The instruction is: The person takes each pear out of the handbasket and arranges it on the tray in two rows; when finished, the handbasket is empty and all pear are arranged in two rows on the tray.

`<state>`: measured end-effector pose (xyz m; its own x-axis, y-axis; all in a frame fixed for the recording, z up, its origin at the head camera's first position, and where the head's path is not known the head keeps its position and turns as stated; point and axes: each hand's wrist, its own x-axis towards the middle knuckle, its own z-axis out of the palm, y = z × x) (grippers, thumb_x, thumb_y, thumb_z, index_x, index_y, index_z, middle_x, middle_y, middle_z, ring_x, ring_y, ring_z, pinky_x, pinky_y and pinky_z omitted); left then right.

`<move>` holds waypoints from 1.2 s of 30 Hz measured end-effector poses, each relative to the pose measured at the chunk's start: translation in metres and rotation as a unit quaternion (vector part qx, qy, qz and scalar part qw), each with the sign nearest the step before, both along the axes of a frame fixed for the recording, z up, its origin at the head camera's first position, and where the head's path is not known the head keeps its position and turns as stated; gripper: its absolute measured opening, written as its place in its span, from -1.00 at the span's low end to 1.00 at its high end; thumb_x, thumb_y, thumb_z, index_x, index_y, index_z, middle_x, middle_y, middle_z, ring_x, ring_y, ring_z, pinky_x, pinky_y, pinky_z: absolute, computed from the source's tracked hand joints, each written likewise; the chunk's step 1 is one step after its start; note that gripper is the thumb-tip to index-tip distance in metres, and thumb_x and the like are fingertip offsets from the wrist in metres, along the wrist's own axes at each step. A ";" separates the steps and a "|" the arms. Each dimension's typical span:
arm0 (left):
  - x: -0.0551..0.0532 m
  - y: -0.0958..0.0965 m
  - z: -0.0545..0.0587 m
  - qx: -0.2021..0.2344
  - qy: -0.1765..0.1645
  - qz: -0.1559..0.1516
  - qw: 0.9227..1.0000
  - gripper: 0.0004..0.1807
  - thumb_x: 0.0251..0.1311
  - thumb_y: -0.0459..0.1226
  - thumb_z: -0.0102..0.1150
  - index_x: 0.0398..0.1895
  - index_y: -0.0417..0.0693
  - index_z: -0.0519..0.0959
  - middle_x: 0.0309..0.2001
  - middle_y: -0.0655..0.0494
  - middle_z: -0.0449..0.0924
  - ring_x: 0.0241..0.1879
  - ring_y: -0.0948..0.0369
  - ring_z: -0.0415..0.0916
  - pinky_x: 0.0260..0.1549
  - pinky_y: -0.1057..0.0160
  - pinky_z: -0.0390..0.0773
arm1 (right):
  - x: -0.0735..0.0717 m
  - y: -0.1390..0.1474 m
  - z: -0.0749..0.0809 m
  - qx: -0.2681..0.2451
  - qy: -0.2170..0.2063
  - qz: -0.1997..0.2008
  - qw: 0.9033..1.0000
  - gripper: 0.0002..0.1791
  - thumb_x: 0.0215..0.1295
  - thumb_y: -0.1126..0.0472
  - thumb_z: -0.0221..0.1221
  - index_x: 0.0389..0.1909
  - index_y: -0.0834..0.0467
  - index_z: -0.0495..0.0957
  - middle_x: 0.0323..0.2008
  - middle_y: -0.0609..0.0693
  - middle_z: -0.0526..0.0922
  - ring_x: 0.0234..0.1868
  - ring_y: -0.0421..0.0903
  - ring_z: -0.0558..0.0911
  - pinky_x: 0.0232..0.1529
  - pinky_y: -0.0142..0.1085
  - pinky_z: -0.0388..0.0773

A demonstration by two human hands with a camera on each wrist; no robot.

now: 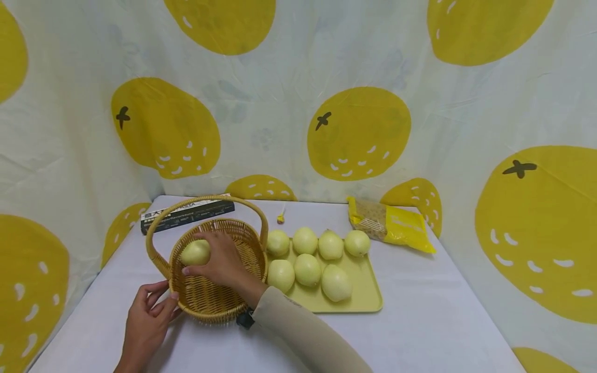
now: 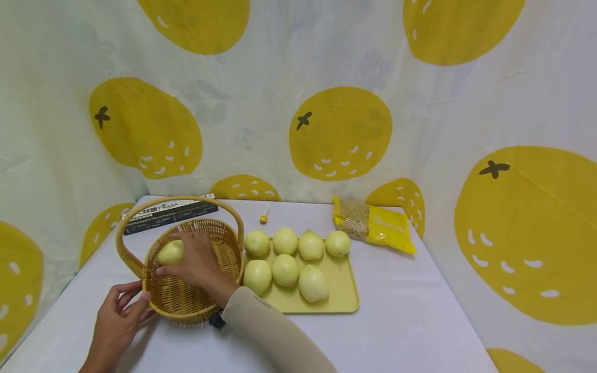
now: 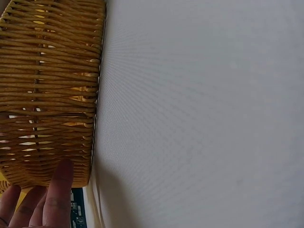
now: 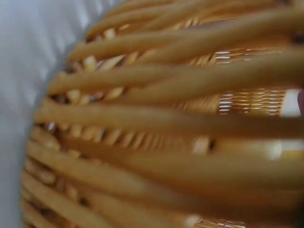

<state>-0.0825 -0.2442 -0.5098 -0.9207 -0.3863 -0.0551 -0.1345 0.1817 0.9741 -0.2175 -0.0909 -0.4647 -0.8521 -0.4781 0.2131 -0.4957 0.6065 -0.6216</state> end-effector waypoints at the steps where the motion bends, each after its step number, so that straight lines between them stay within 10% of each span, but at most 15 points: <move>1: 0.000 0.000 0.001 -0.004 -0.003 0.001 1.000 -0.43 0.53 -0.22 0.23 0.41 -0.23 0.23 0.54 -0.39 0.31 -0.10 0.66 0.61 -0.13 0.28 0.86 | -0.001 0.000 -0.001 0.006 0.003 0.003 1.000 -0.05 0.01 -0.28 0.61 0.46 -0.26 0.46 0.34 -0.21 0.58 0.33 -0.21 0.50 0.15 -0.47 0.53; 7: 0.001 0.001 0.004 -0.018 -0.025 0.011 0.999 -0.42 0.53 -0.19 0.24 0.43 -0.20 0.24 0.55 -0.35 0.33 -0.12 0.71 0.57 -0.11 0.25 0.86 | -0.002 -0.001 -0.007 0.052 0.008 0.018 0.998 -0.01 0.00 -0.27 0.62 0.49 -0.21 0.45 0.40 -0.20 0.54 0.39 -0.18 0.48 0.32 -0.43 0.51; 24: -0.001 0.001 0.002 -0.003 -0.031 0.014 0.999 -0.41 0.52 -0.20 0.25 0.43 -0.20 0.23 0.56 -0.38 0.30 -0.17 0.70 0.58 -0.12 0.24 0.86 | -0.003 -0.003 -0.013 0.064 0.002 -0.025 0.998 -0.27 -0.11 -0.31 0.65 0.07 -0.26 0.54 0.04 -0.22 0.54 -0.01 -0.31 0.50 -0.12 -0.54 0.49; 36: -0.003 0.000 0.002 -0.008 -0.049 0.019 0.999 -0.38 0.51 -0.18 0.26 0.45 -0.20 0.23 0.56 -0.35 0.31 -0.18 0.71 0.56 -0.10 0.22 0.87 | 0.000 -0.002 -0.013 0.087 0.011 0.027 0.996 -0.24 -0.14 -0.21 0.69 0.13 -0.28 0.57 0.00 -0.29 0.62 -0.03 -0.34 0.52 -0.09 -0.56 0.48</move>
<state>-0.0853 -0.2440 -0.5078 -0.8961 -0.4222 -0.1373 -0.2359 0.1909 0.9528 -0.2180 -0.0926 -0.4777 -0.8198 -0.5548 0.1417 -0.5436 0.6762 -0.4973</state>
